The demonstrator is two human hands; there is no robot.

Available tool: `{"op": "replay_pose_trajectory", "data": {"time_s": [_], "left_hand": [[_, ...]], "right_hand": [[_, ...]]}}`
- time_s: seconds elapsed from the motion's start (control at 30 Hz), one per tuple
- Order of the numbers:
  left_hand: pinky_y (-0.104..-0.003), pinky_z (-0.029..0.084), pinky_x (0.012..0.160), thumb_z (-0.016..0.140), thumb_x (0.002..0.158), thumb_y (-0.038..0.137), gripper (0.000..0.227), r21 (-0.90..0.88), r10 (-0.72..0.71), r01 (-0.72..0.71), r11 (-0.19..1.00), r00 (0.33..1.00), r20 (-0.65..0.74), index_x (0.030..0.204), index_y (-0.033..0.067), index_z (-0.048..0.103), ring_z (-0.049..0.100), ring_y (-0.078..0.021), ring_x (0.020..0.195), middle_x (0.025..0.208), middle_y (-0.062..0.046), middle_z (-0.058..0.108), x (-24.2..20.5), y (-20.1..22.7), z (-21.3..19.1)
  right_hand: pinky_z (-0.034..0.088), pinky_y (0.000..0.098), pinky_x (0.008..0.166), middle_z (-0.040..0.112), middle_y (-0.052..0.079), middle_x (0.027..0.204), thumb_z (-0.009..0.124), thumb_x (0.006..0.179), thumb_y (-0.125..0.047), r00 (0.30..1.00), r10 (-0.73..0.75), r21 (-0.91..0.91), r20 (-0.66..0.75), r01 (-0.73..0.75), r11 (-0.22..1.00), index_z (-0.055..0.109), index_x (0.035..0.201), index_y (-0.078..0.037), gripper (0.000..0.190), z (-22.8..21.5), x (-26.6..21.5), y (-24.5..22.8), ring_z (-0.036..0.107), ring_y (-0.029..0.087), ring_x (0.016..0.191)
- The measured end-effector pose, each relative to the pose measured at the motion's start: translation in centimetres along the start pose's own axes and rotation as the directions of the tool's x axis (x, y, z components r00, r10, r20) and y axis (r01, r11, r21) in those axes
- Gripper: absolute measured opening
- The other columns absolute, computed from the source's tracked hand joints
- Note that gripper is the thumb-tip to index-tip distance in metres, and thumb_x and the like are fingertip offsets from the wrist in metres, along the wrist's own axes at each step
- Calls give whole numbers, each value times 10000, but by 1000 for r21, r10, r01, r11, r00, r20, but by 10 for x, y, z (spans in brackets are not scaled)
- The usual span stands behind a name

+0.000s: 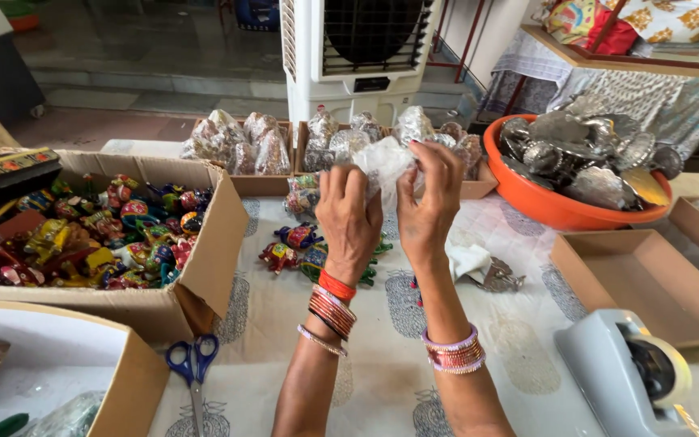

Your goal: The person wraps small decorative elephant figurines in bubble wrap and secures them with tape. They then wipe the surface of another figurine with a white cloth. The wrapped items are placed into a cardboard box.

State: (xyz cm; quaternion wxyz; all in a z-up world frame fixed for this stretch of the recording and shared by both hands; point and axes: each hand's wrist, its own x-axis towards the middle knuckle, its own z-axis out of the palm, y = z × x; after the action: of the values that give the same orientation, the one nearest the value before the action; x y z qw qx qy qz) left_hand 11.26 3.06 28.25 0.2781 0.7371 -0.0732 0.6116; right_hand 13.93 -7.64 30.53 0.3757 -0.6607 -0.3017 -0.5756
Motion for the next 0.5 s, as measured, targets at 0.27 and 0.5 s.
{"op": "replay_pose_trajectory", "data": {"time_s": [0.27, 0.5], "left_hand": [[-448, 465, 672, 694, 860, 61, 204, -16, -2, 3, 1000, 1000, 25, 1000, 28, 549, 549, -328, 846, 911, -120, 566, 1, -3, 9], [-397, 474, 574, 690, 890, 55, 144, 146, 65, -79, 986, 993, 97, 982, 64, 579, 606, -262, 751, 844, -76, 572, -5, -14, 19]], "right_hand": [[556, 332, 798, 595, 96, 1078, 781, 910, 12, 957, 285, 258, 60, -291, 921, 560, 1143, -8, 322, 23, -24, 19, 621, 190, 958], [561, 331, 799, 652, 90, 1009, 748, 865, 113, 983, 179, 158, 30, -181, 971, 607, 1083, -33, 298, 10, -21, 47, 673, 202, 930]]}}
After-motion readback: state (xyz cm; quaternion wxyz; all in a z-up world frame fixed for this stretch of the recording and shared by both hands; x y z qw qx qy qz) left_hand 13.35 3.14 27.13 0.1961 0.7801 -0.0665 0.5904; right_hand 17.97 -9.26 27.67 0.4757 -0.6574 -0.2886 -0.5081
